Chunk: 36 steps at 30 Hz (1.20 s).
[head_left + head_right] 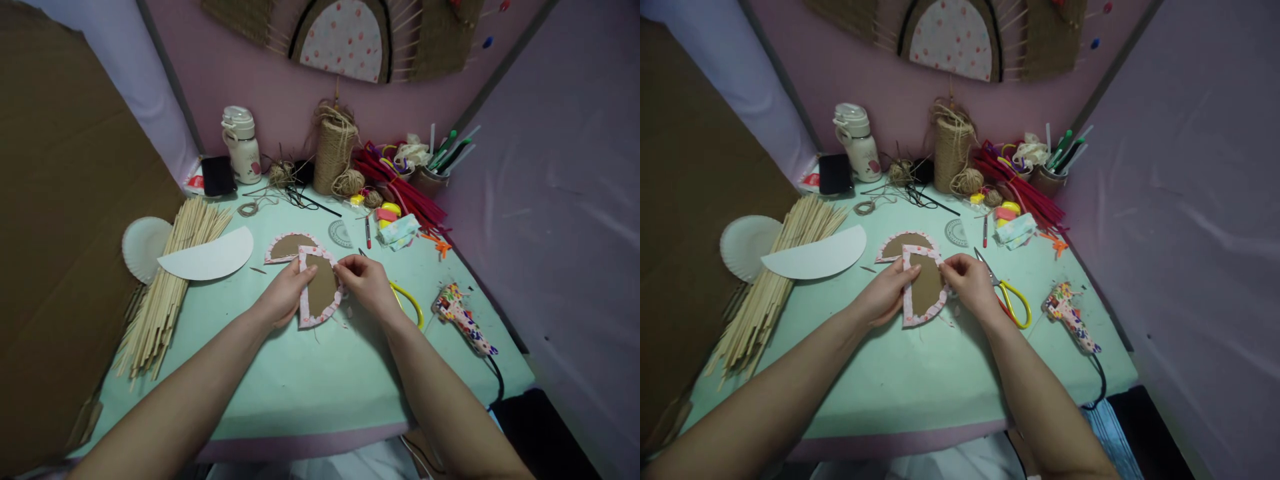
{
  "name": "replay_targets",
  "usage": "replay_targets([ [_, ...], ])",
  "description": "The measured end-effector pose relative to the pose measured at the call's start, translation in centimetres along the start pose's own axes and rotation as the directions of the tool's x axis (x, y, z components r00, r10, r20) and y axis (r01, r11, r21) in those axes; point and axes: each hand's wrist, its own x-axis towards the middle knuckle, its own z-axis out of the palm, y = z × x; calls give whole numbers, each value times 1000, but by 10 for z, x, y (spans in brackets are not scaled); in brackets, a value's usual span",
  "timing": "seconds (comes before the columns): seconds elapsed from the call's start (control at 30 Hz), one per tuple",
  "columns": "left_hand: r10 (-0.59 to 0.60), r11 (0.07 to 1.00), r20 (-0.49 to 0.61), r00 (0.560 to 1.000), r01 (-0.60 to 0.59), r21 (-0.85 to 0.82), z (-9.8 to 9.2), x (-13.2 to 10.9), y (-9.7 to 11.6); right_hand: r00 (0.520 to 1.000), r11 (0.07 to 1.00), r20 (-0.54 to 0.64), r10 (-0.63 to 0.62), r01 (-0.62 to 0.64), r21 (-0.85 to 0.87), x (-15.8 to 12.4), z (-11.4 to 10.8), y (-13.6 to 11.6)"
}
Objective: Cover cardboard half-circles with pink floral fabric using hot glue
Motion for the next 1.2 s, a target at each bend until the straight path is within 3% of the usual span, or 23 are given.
replay_targets([
  [0.07, -6, 1000, -9, 1000, 6, 5, 0, 0, 1, 1000, 1000, -12, -20, 20, -19, 0, 0, 1],
  [0.23, 12, 999, 6, 1000, -12, -49, 0, 2, 4, 990, 976, 109, 84, -104, 194, 1, -5, -2],
  [0.5, 6, 1000, 15, 1000, -5, -30, 0, 1, 3, 992, 975, 76, 101, -114, 191, 0, -2, -4],
  [0.6, 1, 999, 16, 1000, -1, -35, -1, 1, 5, 982, 962, 146, 117, -149, 228, 1, -7, -2],
  [0.67, -21, 999, 38, 999, 22, -26, -2, 0, 6, 978, 959, 179, 108, -150, 241, 3, -11, 0],
  [0.87, -118, 993, 166, 979, 111, 50, -7, -2, -1, 984, 962, 119, 134, -158, 223, 3, -9, -3],
  [1.2, -236, 968, 207, 949, 212, 136, -6, -5, 0, 963, 949, 230, 138, -196, 249, 5, -15, -3],
])
